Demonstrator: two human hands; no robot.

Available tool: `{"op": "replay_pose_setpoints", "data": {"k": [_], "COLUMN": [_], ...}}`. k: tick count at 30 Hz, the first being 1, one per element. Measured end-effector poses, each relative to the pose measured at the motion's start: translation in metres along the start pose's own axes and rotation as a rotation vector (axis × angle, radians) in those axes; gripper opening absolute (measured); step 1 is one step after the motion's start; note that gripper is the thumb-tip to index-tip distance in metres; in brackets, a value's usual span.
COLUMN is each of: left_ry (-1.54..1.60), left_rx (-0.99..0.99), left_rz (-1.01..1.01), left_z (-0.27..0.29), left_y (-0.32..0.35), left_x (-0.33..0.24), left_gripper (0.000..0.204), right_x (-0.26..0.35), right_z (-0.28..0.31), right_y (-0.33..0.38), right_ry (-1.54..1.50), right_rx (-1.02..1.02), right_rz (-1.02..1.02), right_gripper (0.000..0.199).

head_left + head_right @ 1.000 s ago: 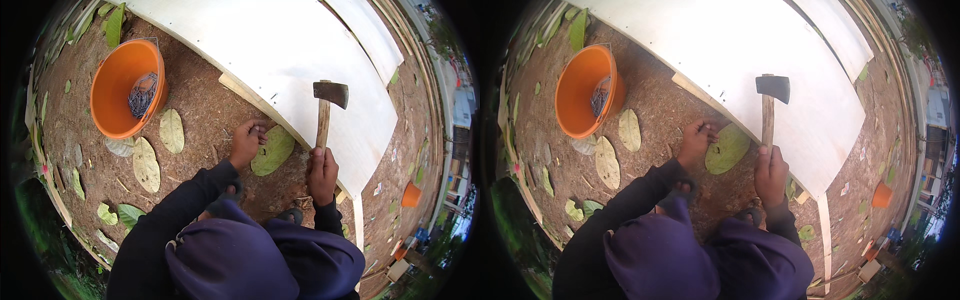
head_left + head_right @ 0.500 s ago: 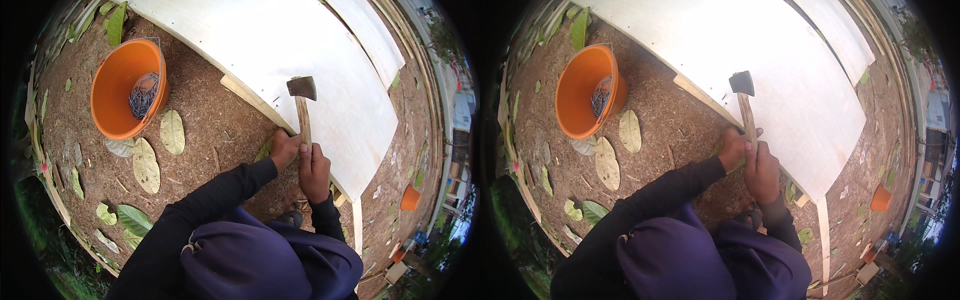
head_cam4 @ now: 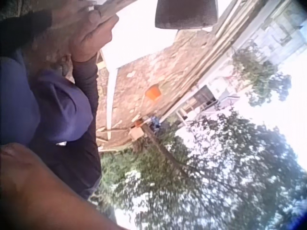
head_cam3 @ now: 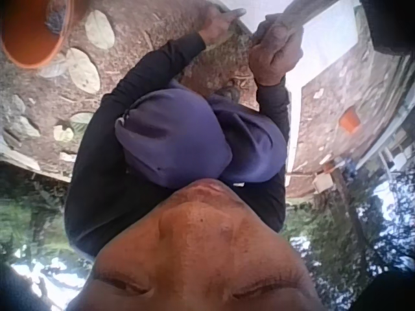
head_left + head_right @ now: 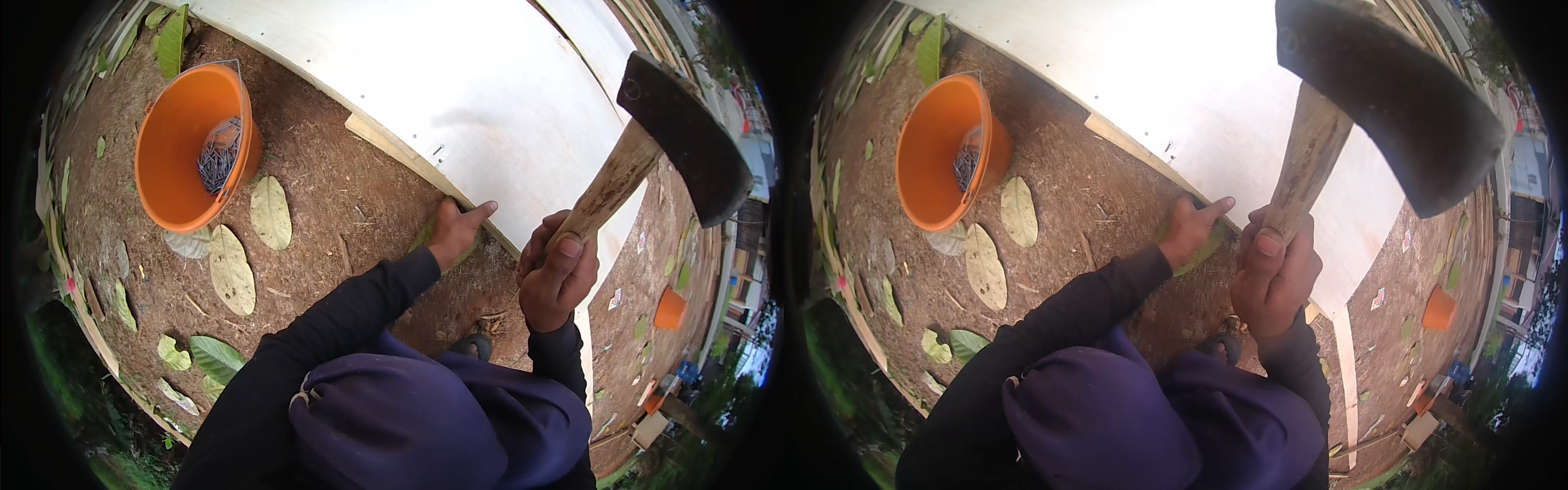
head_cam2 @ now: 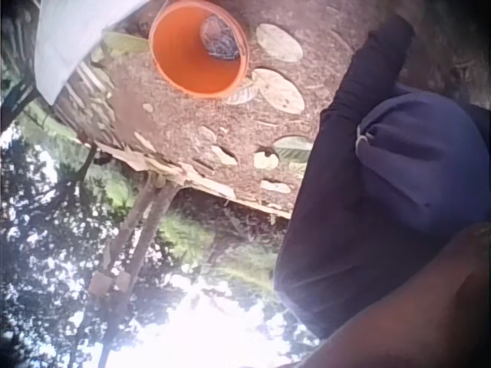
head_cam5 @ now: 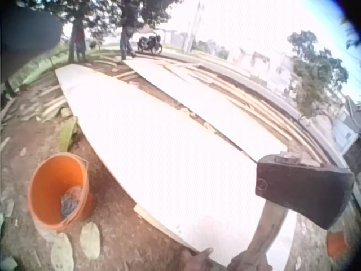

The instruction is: The person hammers nails into a white board to attach a small wooden block, then measures the board and a separate wooden strip with a tape measure, and finally saws the strip. The work is done outdoors on a dirt surface.

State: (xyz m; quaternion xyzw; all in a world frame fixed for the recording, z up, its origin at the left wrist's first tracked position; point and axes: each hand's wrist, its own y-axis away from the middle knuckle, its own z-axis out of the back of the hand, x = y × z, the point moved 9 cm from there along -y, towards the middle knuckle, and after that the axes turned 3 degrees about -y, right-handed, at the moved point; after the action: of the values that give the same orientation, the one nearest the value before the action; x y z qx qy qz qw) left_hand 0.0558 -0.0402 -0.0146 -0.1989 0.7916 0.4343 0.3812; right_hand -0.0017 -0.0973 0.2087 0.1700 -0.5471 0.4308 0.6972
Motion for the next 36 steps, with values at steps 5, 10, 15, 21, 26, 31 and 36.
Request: {"op": "replay_pose_setpoints", "data": {"k": [5, 10, 15, 21, 26, 31, 36], "left_ry": [0.134, 0.053, -0.034, 0.044, 0.054, -0.031, 0.045], "left_rx": [0.104, 0.014, 0.112, -0.037, 0.058, 0.054, 0.01], "left_rz": [-0.107, 0.0, 0.083, -0.136, 0.052, -0.001, -0.015], "left_z": [-0.002, 0.01, -0.01, 0.01, -0.008, 0.003, 0.012], "left_y": [-0.011, -0.003, 0.004, 0.001, 0.0, -0.013, -0.001], "left_x": [0.01, 0.007, 0.006, -0.008, 0.012, -0.019, 0.012], "left_gripper": [0.037, 0.041, 0.036, 0.038, 0.037, 0.041, 0.042], "right_x": [-0.095, 0.015, -0.089, -0.019, -0.061, -0.079, 0.017], "right_z": [-0.03, 0.002, -0.018, -0.011, -0.002, -0.023, 0.016], "right_y": [0.022, -0.018, 0.033, -0.004, 0.025, 0.021, -0.009], "right_ry": [0.523, -0.013, 0.27, 0.126, 0.246, 0.358, -0.446], "right_rx": [0.356, 0.027, 0.184, 0.141, 0.138, 0.253, -0.114], "right_rz": [-0.043, -0.079, 0.031, -0.115, -0.068, -0.085, -0.065], "right_gripper": [0.033, 0.04, 0.047, 0.042, 0.042, 0.044, 0.057]}}
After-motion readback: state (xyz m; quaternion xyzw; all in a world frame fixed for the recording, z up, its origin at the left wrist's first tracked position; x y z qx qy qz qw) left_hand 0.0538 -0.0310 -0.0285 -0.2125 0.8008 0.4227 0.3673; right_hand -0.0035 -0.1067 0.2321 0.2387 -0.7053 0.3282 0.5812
